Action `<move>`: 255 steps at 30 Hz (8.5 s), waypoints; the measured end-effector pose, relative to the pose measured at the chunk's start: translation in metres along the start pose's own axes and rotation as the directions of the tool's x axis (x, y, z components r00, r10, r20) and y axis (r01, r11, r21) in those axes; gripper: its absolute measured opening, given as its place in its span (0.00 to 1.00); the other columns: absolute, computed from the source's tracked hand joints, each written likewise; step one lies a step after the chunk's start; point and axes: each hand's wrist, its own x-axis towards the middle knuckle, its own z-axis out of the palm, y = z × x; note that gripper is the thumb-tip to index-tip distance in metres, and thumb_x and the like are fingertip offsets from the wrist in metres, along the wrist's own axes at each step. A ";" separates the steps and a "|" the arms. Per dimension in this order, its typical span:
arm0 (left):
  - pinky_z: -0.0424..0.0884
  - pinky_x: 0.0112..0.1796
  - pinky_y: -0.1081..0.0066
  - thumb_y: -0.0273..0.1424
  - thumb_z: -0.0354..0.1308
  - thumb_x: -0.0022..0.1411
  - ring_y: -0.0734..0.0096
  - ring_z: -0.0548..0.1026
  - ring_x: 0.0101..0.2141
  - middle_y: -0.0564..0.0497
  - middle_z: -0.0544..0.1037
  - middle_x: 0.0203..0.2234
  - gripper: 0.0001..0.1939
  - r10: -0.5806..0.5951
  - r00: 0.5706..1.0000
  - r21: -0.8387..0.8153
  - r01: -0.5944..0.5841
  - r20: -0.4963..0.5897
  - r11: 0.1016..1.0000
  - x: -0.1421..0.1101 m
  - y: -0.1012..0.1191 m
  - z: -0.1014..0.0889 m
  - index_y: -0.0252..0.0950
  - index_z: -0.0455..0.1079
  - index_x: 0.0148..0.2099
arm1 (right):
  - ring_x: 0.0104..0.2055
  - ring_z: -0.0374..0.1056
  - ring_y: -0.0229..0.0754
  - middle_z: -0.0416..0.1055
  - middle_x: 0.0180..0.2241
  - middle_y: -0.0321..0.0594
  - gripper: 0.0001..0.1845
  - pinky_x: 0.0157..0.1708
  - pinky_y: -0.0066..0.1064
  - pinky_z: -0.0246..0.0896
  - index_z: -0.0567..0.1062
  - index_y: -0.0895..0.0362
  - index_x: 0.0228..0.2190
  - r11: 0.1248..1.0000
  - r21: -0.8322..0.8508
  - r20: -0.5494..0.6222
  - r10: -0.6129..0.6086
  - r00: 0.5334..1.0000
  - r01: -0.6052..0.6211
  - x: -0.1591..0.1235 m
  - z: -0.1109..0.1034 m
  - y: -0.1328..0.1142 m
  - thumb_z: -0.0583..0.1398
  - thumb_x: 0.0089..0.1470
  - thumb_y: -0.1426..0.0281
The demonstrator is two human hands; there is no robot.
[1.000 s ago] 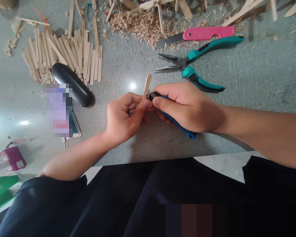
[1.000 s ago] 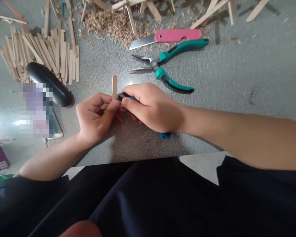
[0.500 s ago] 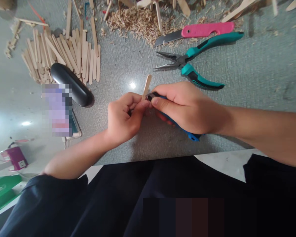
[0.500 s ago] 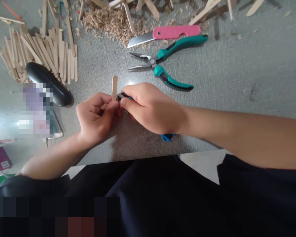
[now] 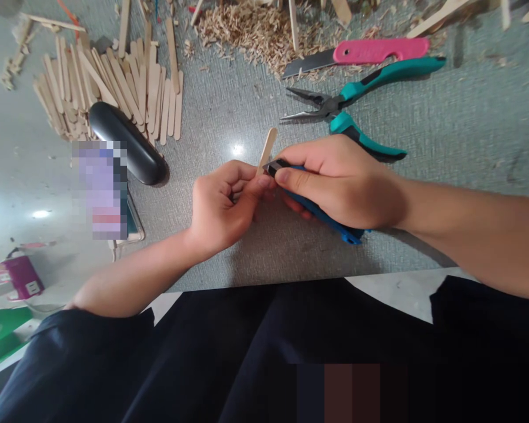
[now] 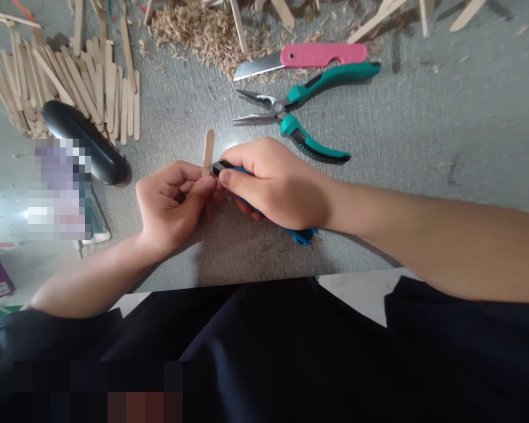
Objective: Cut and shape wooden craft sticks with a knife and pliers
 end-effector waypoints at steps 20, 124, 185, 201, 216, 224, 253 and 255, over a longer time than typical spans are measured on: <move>0.70 0.17 0.76 0.54 0.72 0.76 0.77 0.79 0.18 0.50 0.89 0.29 0.23 -0.060 0.998 -0.032 0.059 -0.036 0.998 -0.003 -0.001 0.004 0.39 0.79 0.39 | 0.24 0.67 0.37 0.72 0.24 0.31 0.16 0.25 0.33 0.57 0.73 0.52 0.33 0.999 -0.039 -0.073 -0.005 0.997 0.002 -0.002 0.006 0.002 0.57 0.79 0.71; 0.70 0.15 0.71 0.57 0.71 0.75 0.76 0.74 0.16 0.53 0.89 0.28 0.25 -0.094 0.996 -0.137 0.094 0.008 0.986 -0.002 0.003 0.002 0.42 0.74 0.40 | 0.23 0.66 0.35 0.72 0.24 0.32 0.19 0.20 0.28 0.58 0.74 0.54 0.32 0.980 0.194 0.022 -0.037 0.999 0.032 0.001 0.005 0.006 0.62 0.80 0.66; 0.71 0.18 0.81 0.51 0.75 0.73 0.80 0.79 0.18 0.57 0.85 0.25 0.21 0.034 0.986 -0.105 -0.052 -0.165 0.993 -0.003 -0.008 0.012 0.39 0.77 0.43 | 0.21 0.66 0.36 0.72 0.21 0.30 0.19 0.22 0.34 0.56 0.72 0.50 0.31 0.999 -0.024 -0.158 -0.042 0.987 0.038 -0.002 0.017 0.003 0.59 0.78 0.74; 0.75 0.22 0.80 0.42 0.71 0.80 0.79 0.83 0.24 0.53 0.90 0.33 0.12 0.133 0.989 -0.053 -0.137 -0.068 0.989 -0.007 -0.015 0.008 0.39 0.79 0.48 | 0.32 0.62 0.44 0.66 0.28 0.37 0.21 0.36 0.41 0.55 0.63 0.48 0.28 0.942 -0.329 -0.246 -0.020 0.969 -0.065 -0.006 0.021 -0.003 0.58 0.77 0.73; 0.67 0.20 0.75 0.37 0.73 0.75 0.77 0.76 0.19 0.59 0.82 0.23 0.11 0.063 0.993 0.138 -0.048 -0.103 0.989 -0.009 -0.013 0.009 0.40 0.76 0.43 | 0.29 0.66 0.45 0.70 0.24 0.35 0.19 0.36 0.42 0.54 0.61 0.48 0.30 0.910 -0.377 -0.253 0.076 0.964 -0.171 -0.005 0.028 -0.004 0.57 0.76 0.74; 0.71 0.19 0.77 0.41 0.78 0.72 0.76 0.78 0.19 0.57 0.83 0.24 0.17 -0.076 0.995 -0.069 0.071 -0.063 0.995 -0.003 -0.004 0.010 0.39 0.74 0.41 | 0.25 0.66 0.42 0.70 0.22 0.33 0.19 0.31 0.39 0.58 0.63 0.49 0.30 0.932 -0.265 -0.236 0.184 0.954 -0.246 -0.001 0.030 -0.012 0.56 0.76 0.74; 0.71 0.15 0.77 0.58 0.75 0.71 0.75 0.82 0.19 0.54 0.90 0.30 0.26 -0.096 0.995 -0.113 0.095 -0.008 0.989 0.001 -0.004 -0.001 0.40 0.76 0.44 | 0.24 0.68 0.35 0.74 0.25 0.31 0.17 0.25 0.30 0.62 0.77 0.53 0.33 0.992 0.106 -0.060 -0.059 0.996 0.065 -0.002 0.011 0.002 0.59 0.79 0.70; 0.71 0.15 0.78 0.56 0.76 0.72 0.76 0.82 0.20 0.53 0.90 0.31 0.25 -0.076 0.997 -0.127 0.073 -0.026 0.989 0.001 -0.005 0.000 0.40 0.77 0.45 | 0.23 0.68 0.36 0.74 0.24 0.31 0.17 0.25 0.30 0.63 0.76 0.52 0.33 0.994 0.097 -0.091 -0.042 0.995 0.051 -0.002 0.013 0.002 0.58 0.78 0.71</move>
